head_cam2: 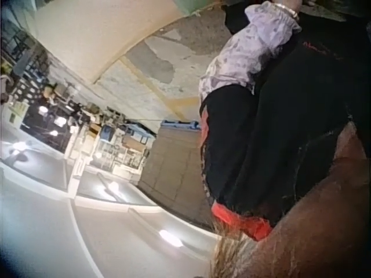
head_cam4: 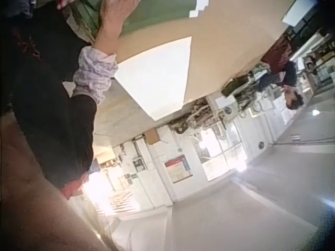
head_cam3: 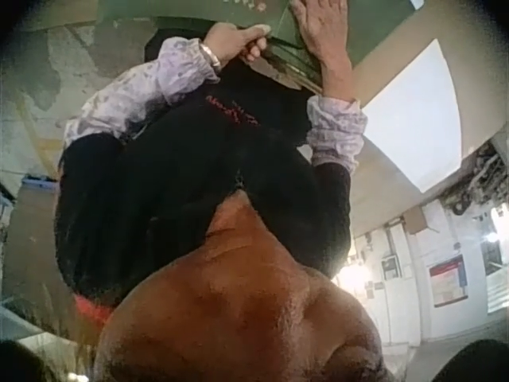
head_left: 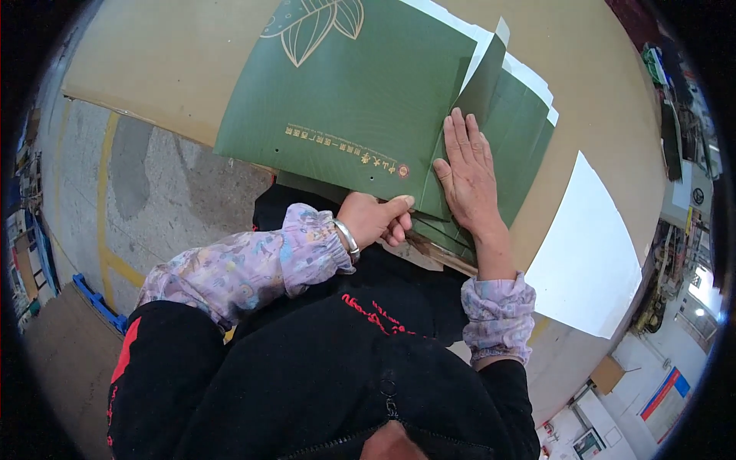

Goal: The recorder is folding and stacking printed green paper packaging or gift box components on a workbench in a factory setting.

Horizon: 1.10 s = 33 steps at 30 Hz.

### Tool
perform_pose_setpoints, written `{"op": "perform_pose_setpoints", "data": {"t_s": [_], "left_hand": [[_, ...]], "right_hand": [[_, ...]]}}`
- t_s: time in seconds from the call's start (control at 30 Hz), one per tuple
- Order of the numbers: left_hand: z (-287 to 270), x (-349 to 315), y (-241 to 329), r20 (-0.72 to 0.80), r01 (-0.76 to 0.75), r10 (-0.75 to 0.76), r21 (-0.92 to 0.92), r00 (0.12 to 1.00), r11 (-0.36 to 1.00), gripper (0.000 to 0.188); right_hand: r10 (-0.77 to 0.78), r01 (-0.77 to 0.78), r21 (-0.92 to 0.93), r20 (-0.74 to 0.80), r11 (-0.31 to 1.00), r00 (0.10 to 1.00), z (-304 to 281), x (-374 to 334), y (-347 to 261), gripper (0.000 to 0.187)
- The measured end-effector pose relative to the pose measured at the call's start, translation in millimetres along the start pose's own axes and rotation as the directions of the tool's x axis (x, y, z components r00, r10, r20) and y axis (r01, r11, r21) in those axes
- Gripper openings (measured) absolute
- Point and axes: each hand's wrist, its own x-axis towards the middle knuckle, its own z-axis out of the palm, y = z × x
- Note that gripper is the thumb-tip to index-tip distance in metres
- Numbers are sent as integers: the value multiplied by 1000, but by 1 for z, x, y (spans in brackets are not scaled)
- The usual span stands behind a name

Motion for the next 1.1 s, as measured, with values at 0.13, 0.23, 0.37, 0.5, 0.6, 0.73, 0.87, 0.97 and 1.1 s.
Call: {"op": "perform_pose_setpoints", "data": {"t_s": [0.13, 0.23, 0.37, 0.5, 0.6, 0.73, 0.87, 0.97, 1.1], "left_hand": [[-1, 1, -1, 3, -14, 14, 0, 1000, 1000, 38], [-2, 0, -1, 8, -7, 7, -3, 1000, 1000, 38], [0, 1, -1, 13, -12, 12, -6, 1000, 1000, 38], [0, 1, -1, 6, 13, -13, 5, 1000, 1000, 38], [-1, 2, -3, 14, 7, -7, -9, 1000, 1000, 39], [0, 2, -4, 9, 4, -4, -6, 1000, 1000, 38], [1, 1, -3, 7, 6, -6, -14, 1000, 1000, 38], [3, -3, 1, -14, 11, -12, -53, 1000, 999, 37], [-2, -3, 3, 18, 83, -84, 58, 996, 995, 30]], "right_hand": [[-15, 15, -24, -19, 1000, 1000, 2, 11, 6, 63], [0, -1, -14, -51, 1000, 999, 5, 22, 11, 64], [69, -72, -9, -192, 997, 979, 13, 42, 27, 66], [59, -61, 2, -258, 998, 964, 17, 62, 40, 65], [20, -4, 55, -290, 998, 957, 16, 65, 42, 64], [-23, 23, 0, -256, 1000, 967, 14, 64, 41, 62], [-20, 15, -25, -213, 1000, 977, 13, 63, 43, 57], [-21, 11, -55, -186, 998, 982, 13, 64, 44, 61], [-46, 34, -71, -179, 997, 983, 15, 66, 48, 60]]}}
